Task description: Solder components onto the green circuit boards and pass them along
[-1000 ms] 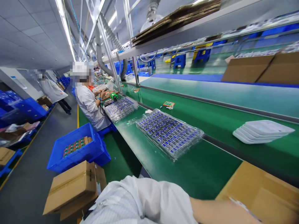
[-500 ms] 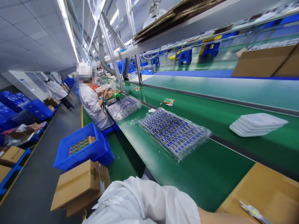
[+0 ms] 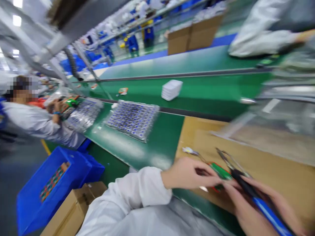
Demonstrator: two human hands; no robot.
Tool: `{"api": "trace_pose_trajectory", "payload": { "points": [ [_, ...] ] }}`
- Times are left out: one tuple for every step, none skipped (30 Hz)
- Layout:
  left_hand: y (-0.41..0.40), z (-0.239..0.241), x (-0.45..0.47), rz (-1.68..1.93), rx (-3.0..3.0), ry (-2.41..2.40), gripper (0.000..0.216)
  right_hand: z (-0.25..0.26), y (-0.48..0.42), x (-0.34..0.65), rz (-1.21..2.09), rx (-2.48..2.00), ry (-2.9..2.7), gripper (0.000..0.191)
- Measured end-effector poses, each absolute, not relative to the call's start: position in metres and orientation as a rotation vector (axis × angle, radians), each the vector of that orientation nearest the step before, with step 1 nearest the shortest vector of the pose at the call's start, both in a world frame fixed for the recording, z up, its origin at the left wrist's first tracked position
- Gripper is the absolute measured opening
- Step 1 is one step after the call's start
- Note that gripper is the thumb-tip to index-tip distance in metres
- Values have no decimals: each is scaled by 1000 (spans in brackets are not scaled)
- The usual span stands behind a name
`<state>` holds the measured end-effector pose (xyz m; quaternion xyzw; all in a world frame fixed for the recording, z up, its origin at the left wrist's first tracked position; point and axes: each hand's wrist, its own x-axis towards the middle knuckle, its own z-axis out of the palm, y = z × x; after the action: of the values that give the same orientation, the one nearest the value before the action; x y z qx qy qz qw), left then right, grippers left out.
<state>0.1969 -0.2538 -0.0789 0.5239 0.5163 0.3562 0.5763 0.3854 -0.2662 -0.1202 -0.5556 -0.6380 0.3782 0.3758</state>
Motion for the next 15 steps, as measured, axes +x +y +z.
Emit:
{"api": "trace_pose_trajectory", "payload": {
  "points": [
    [-254,-78,196,844,1220,1215,19,-117,-271,381,837,-1363,-1389,46],
    [-254,-76,195,843,1211,1231,19,-113,-272,374,822,-1315,-1290,44],
    [-253,-75,194,840,1195,1245,21,-111,-272,368,837,-1281,-1244,40],
    [-253,-73,193,838,1193,1250,23,-109,-270,362,856,-1244,-1235,36],
    [-252,-72,193,841,1189,1252,24,-107,-267,358,871,-1226,-1220,33],
    [-251,-71,192,844,1189,1252,25,-107,-265,356,879,-1202,-1203,31],
    [-250,-70,192,846,1195,1249,25,-106,-263,355,890,-1186,-1191,29],
    [-248,-69,192,845,1202,1248,25,-106,-263,355,902,-1171,-1184,28],
    [-247,-68,192,840,1210,1247,24,-107,-263,355,915,-1158,-1176,27],
    [-246,-68,192,833,1218,1249,23,-107,-264,356,927,-1148,-1170,27],
    [-245,-68,192,826,1224,1252,22,-108,-265,357,937,-1138,-1163,27],
    [-244,-69,192,817,1228,1254,21,-108,-265,358,945,-1130,-1157,28],
    [-244,-69,192,810,1231,1256,21,-108,-266,359,950,-1126,-1153,29],
    [-244,-71,192,804,1236,1259,21,-109,-265,359,954,-1123,-1151,29],
    [-244,-72,192,797,1244,1261,21,-109,-265,360,956,-1121,-1151,29]
  ]
}}
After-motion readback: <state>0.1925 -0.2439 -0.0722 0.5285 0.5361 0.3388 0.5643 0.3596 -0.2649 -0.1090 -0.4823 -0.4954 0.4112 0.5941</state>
